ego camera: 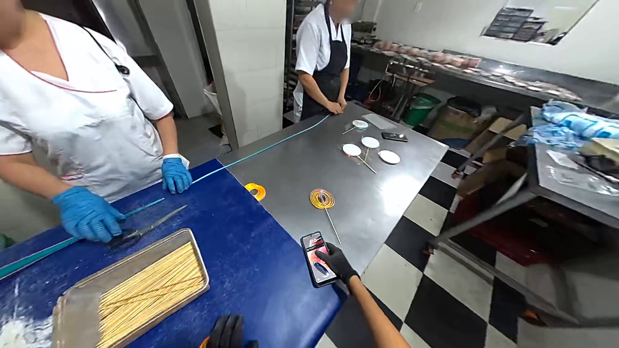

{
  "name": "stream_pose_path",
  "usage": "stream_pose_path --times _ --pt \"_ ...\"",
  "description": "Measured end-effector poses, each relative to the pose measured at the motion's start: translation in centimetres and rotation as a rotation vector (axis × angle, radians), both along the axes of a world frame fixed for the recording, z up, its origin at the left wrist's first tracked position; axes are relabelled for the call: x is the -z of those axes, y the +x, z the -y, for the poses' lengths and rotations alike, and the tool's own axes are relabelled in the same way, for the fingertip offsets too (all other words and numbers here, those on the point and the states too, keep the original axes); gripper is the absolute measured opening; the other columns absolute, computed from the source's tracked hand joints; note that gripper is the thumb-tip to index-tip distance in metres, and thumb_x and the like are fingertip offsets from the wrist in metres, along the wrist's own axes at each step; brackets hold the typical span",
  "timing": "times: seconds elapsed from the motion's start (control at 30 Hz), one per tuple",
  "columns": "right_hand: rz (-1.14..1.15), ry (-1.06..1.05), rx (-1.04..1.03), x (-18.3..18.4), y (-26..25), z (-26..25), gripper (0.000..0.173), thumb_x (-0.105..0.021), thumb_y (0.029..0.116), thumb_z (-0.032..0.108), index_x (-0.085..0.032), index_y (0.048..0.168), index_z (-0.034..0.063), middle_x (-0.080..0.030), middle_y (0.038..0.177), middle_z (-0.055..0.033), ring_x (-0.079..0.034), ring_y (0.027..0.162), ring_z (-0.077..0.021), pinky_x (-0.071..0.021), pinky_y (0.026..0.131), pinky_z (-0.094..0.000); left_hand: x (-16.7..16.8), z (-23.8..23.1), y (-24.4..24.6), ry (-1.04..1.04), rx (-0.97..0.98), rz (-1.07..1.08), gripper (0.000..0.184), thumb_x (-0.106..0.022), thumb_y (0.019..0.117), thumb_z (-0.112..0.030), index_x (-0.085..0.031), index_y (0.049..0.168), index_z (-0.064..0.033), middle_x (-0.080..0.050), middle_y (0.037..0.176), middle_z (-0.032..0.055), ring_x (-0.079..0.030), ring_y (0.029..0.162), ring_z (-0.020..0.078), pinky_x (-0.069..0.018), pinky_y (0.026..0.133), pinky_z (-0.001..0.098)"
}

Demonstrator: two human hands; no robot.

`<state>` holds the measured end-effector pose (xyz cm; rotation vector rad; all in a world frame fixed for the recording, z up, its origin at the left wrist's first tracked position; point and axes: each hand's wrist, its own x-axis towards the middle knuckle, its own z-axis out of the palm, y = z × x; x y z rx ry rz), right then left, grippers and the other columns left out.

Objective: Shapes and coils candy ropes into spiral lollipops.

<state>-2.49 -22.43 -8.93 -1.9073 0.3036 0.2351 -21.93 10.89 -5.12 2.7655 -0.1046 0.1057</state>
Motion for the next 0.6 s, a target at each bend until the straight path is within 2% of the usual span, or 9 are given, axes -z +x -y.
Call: stream_pose_path --times 0.07,0.13,0.2,0.23,0.3,0.37,0.43,0.53,0.6 --pt "0.029 0.092 0.013 -0.9 1.7 3.6 0.040 -0.068 0.0973 0.025 -0.064 0.129 0.0018 -0.073 0.106 -0.0125 -0.072 0.092 -0.0167 -0.0594 0.086 -0.0377 0.6 1.8 4.1 0.011 0.010 0.057 0.061 -0.048 0.0998 -0.049 -0.063 0.137 -0.0029 -0.060 0.144 0.0164 -0.047 0.141 0.0423 -0.0316 0.120 0.0578" --pt "0.050 0.068 0.117 -3.9 3.8 7.3 0.036 -0.062 0.1017 0.021 -0.062 0.132 0.0026 -0.073 0.107 -0.0132 -0.071 0.092 -0.0167 -0.0596 0.085 -0.0373 3.2 2.1 7.3 -0.010 -0.018 0.143 0.062 -0.046 0.1015 -0.053 -0.063 0.138 -0.0063 -0.060 0.144 0.0153 -0.047 0.141 0.0417 -0.0311 0.120 0.0588" --pt "0.060 -0.093 0.199 -4.6 7.2 11.8 0.040 -0.062 0.1024 0.018 -0.059 0.138 0.0010 -0.071 0.113 -0.0206 -0.070 0.098 -0.0263 -0.0555 0.092 -0.0462 3.7 2.6 9.8 0.002 -0.052 0.142 0.061 -0.046 0.1023 -0.052 -0.061 0.141 -0.0068 -0.059 0.145 0.0169 -0.047 0.141 0.0435 -0.0319 0.119 0.0602" --pt "0.063 -0.165 0.201 -3.3 9.0 14.4 0.041 -0.063 0.1020 0.019 -0.058 0.139 0.0004 -0.070 0.114 -0.0233 -0.069 0.100 -0.0303 -0.0540 0.093 -0.0504 3.5 3.3 11.1 0.006 -0.058 0.105 0.060 -0.046 0.1021 -0.051 -0.060 0.142 -0.0071 -0.058 0.146 0.0167 -0.047 0.141 0.0433 -0.0320 0.119 0.0599" --pt "0.076 -0.218 0.175 -0.2 12.3 18.5 0.039 -0.062 0.1022 0.020 -0.060 0.136 0.0009 -0.071 0.113 -0.0223 -0.070 0.100 -0.0288 -0.0545 0.093 -0.0497 3.0 5.3 15.0 -0.004 -0.014 0.023 0.060 -0.048 0.1023 -0.047 -0.057 0.144 -0.0044 -0.056 0.148 0.0172 -0.045 0.143 0.0421 -0.0305 0.119 0.0598" --pt "0.071 -0.233 0.171 1.7 14.8 20.5 0.037 -0.064 0.1018 0.022 -0.062 0.133 0.0015 -0.072 0.111 -0.0201 -0.071 0.098 -0.0259 -0.0554 0.092 -0.0476 3.6 7.2 21.6 0.013 0.043 0.048 0.060 -0.049 0.1014 -0.049 -0.059 0.142 -0.0059 -0.057 0.147 0.0143 -0.046 0.143 0.0356 -0.0322 0.120 0.0546" --pt "0.053 -0.307 0.180 2.7 16.0 20.9 0.036 -0.064 0.1016 0.024 -0.064 0.130 0.0018 -0.072 0.110 -0.0212 -0.070 0.101 -0.0307 -0.0526 0.094 -0.0531 4.5 8.3 29.9 0.069 0.060 0.041 0.062 -0.050 0.1008 -0.053 -0.058 0.143 -0.0071 -0.055 0.149 0.0138 -0.044 0.145 0.0330 -0.0318 0.121 0.0529" --pt "0.090 -0.617 0.143 3.1 16.3 20.5 0.041 -0.065 0.1011 0.032 -0.065 0.130 0.0025 -0.069 0.118 -0.0259 -0.065 0.113 -0.0421 -0.0475 0.099 -0.0626 4.8 8.9 41.6 0.133 -0.127 -0.089 0.080 -0.052 0.0984 -0.059 -0.045 0.151 0.0000 -0.041 0.158 0.0218 -0.029 0.152 0.0404 -0.0196 0.124 0.0582" --pt "0.146 -0.869 0.127 2.2 15.4 19.3 0.047 -0.066 0.0986 0.037 -0.065 0.131 0.0029 -0.060 0.130 -0.0313 -0.056 0.122 -0.0521 -0.0443 0.097 -0.0695 4.7 9.7 45.8 0.091 -0.311 -0.172 0.088 -0.056 0.0950 -0.064 -0.042 0.152 0.0017 -0.037 0.160 0.0235 -0.019 0.154 0.0445 -0.0111 0.124 0.0613"
